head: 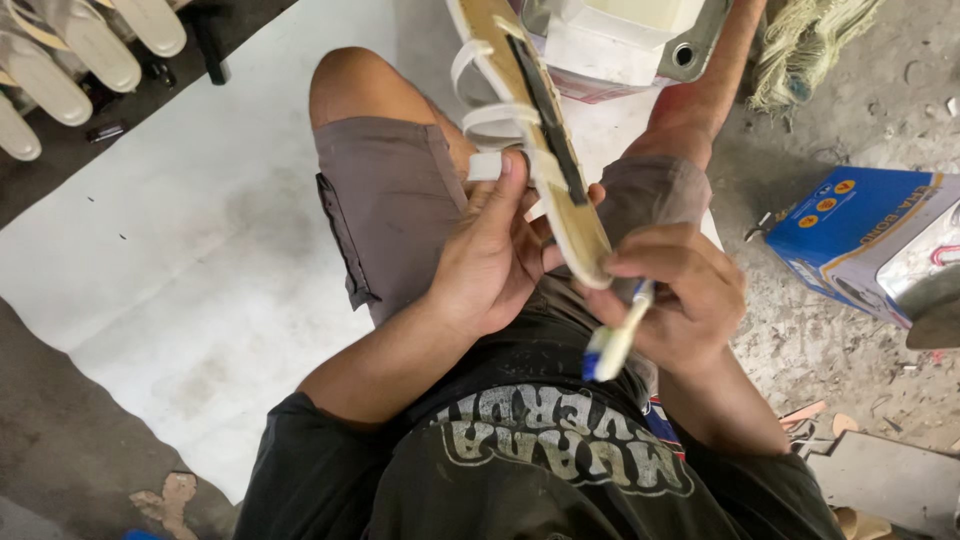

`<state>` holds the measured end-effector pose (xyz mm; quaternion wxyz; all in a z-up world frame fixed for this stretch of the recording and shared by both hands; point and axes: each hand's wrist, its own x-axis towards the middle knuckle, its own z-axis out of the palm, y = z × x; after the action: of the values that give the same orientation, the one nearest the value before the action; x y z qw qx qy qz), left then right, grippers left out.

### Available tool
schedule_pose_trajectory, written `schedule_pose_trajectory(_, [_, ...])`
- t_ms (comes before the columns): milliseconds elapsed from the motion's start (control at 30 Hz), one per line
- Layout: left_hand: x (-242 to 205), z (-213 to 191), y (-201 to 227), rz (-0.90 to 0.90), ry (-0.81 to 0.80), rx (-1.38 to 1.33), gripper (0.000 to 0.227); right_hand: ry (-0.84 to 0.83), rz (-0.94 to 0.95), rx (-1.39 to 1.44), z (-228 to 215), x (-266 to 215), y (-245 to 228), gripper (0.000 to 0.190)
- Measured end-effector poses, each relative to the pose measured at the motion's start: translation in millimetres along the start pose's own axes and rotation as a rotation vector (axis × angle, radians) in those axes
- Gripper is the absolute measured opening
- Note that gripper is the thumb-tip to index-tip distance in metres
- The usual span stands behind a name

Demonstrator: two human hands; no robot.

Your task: The person sits on the floor and applies a white liquid to the sole of a white strappy sandal using a toothbrush. They repeatedly dip the brush into a container and spread the liquid along the sole, then place the sandal aside and pick up another to repeat the process.

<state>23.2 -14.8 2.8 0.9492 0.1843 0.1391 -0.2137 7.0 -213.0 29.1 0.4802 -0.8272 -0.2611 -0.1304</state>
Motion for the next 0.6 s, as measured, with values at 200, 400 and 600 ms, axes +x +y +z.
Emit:
schedule_pose_trajectory(200, [0,-8,12,0.087,0.079,1.316,0.06,0.226,0.244,-0.105,-1,21,28,0.022])
schedule_pose_trajectory(400, [34,-30,19,0.844,0.009,2.098,0.076,0.201,0.382,0.293,5,27,39,0.02])
schedule_pose_trajectory(600, [35,-42,27,0.785,0.078,1.724,0.084,0.036,0.637,-0.126,-11,65,99,0.025])
